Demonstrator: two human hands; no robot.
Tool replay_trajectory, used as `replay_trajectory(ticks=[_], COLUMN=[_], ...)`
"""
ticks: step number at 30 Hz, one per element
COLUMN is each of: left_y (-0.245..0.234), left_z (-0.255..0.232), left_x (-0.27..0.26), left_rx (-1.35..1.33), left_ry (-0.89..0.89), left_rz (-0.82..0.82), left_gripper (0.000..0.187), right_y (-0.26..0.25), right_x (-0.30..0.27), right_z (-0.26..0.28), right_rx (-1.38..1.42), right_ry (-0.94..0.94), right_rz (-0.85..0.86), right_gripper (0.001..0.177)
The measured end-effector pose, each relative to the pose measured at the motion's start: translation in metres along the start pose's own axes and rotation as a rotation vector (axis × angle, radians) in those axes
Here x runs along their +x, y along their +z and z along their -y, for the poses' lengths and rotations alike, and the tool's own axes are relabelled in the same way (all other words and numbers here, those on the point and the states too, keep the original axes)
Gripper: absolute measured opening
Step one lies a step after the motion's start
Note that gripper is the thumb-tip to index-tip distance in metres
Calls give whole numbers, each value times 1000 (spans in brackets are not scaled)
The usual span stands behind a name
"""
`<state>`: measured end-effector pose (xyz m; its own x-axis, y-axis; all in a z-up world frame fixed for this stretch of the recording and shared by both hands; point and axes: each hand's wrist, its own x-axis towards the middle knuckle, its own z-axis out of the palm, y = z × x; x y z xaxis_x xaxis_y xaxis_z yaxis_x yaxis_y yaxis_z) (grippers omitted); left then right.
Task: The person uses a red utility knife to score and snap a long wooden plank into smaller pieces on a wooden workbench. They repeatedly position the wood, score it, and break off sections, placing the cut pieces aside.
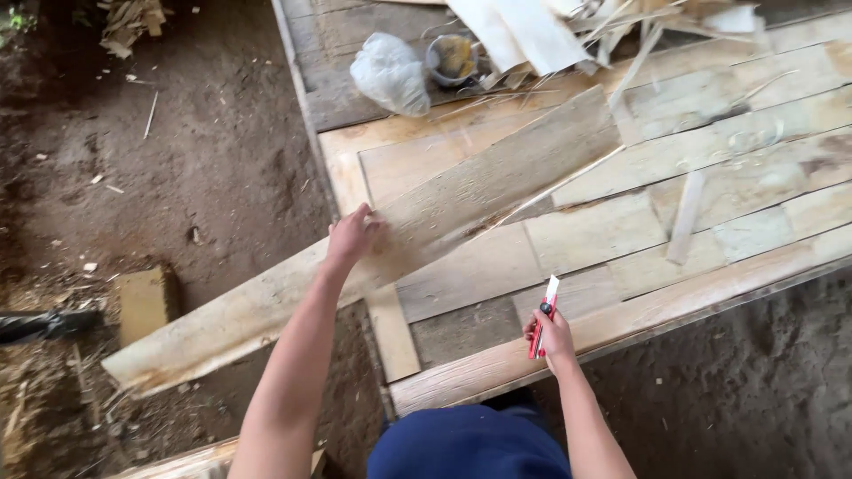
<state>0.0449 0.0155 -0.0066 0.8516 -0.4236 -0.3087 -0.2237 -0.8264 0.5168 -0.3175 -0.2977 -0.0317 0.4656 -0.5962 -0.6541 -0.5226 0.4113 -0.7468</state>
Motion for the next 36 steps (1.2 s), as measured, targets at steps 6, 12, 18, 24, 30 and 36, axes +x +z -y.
replay_trajectory(ticks=[6,12,18,24,30,36], left_y=[35,93,131,145,133,127], left_z=[-76,-137,-163,-151,-131,-109], left_x=[-20,-28,-39,-54,-69,-64], left_rx=[-39,72,105,148,190,220], left_ry=[-67,-110,-169,-246,-252,-287], left_rz=[-2,63,132,133,107,103], left_gripper=[28,28,29,29,30,32], right_y=[-110,-257,-301,-272,-275,-281], right_x=[67,215,262,207,243,255], right_z=[49,44,82,148,140,125], right_rx=[-296,-680,-795,-792,-710,-709], right_ry=[-133,-150,-185,-152,-131,-88], right_rz=[-361,-557,-535,-408,-398,-422], right_gripper=[35,44,81,94,88,82])
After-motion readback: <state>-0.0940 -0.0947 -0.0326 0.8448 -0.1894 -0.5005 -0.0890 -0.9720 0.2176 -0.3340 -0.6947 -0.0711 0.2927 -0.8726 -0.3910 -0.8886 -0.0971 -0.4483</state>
